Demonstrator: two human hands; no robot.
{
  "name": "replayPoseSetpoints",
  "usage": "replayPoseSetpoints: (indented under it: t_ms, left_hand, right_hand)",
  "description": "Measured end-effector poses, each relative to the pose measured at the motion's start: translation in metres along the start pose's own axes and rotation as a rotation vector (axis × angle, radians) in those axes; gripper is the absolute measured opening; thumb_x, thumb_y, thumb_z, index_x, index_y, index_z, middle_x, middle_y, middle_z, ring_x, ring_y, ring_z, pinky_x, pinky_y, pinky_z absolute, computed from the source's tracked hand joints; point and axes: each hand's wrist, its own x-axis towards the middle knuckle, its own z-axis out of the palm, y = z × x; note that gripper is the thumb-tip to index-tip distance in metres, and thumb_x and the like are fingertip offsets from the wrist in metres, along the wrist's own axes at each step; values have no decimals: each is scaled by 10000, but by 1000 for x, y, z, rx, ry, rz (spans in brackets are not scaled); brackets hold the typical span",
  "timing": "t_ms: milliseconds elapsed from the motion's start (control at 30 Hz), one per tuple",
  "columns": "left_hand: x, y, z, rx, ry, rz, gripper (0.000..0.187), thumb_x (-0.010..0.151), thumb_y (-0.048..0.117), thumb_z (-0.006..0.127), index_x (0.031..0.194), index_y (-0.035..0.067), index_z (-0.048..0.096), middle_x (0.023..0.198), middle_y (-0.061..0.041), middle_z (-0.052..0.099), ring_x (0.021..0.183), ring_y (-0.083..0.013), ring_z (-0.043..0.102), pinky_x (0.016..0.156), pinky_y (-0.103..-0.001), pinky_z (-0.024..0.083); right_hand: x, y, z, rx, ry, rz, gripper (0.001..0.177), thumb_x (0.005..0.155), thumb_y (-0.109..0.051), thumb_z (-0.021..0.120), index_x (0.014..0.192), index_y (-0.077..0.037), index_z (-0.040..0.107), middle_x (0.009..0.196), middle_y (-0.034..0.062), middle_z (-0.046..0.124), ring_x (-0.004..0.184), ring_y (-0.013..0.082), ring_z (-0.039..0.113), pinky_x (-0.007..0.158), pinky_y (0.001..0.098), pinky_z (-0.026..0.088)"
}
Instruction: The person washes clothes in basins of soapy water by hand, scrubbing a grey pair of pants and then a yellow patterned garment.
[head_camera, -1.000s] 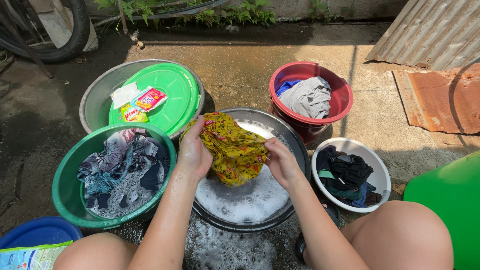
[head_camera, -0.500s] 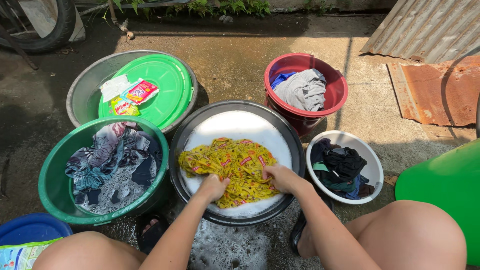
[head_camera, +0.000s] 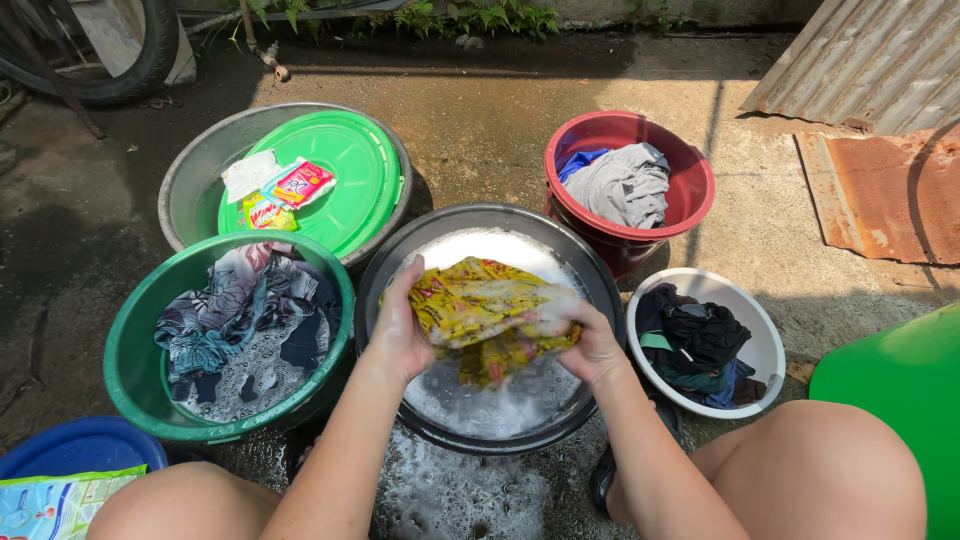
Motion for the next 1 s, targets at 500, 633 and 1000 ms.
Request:
replayPoseSetpoints:
  t_ms: [500, 633, 1000]
  left_hand:
    - [81, -97, 11, -114, 285, 277, 339, 1027, 364, 533, 1104, 40, 594, 1017, -109, 628, 926, -235, 612, 816, -397, 518]
    - [68, -93, 15, 21, 388, 279, 343, 1016, 402, 543, 1091, 73, 604, 998, -71, 644, 868, -188, 629, 794, -394, 529]
    - [53, -37, 33, 312, 434, 557, 455, 967, 400, 645, 1018, -52, 666, 1026, -149, 688, 868, -251, 639, 802, -432, 519]
  right_hand:
    - [30, 56, 73, -935, 371, -758, 385, 988, -207, 666, 679, 20, 631, 572, 69, 560, 564, 120, 453, 534, 348, 383]
    - [41, 52, 33, -1228, 377, -658, 407, 1017, -247, 678, 756, 60, 622, 730, 133, 587, 684, 218, 539, 656, 397, 438]
    - [28, 23, 15, -731, -206, -25, 537, 797, -148, 719, 1294, 27, 614, 1223, 143, 690, 1144, 256, 608, 1038, 386, 460]
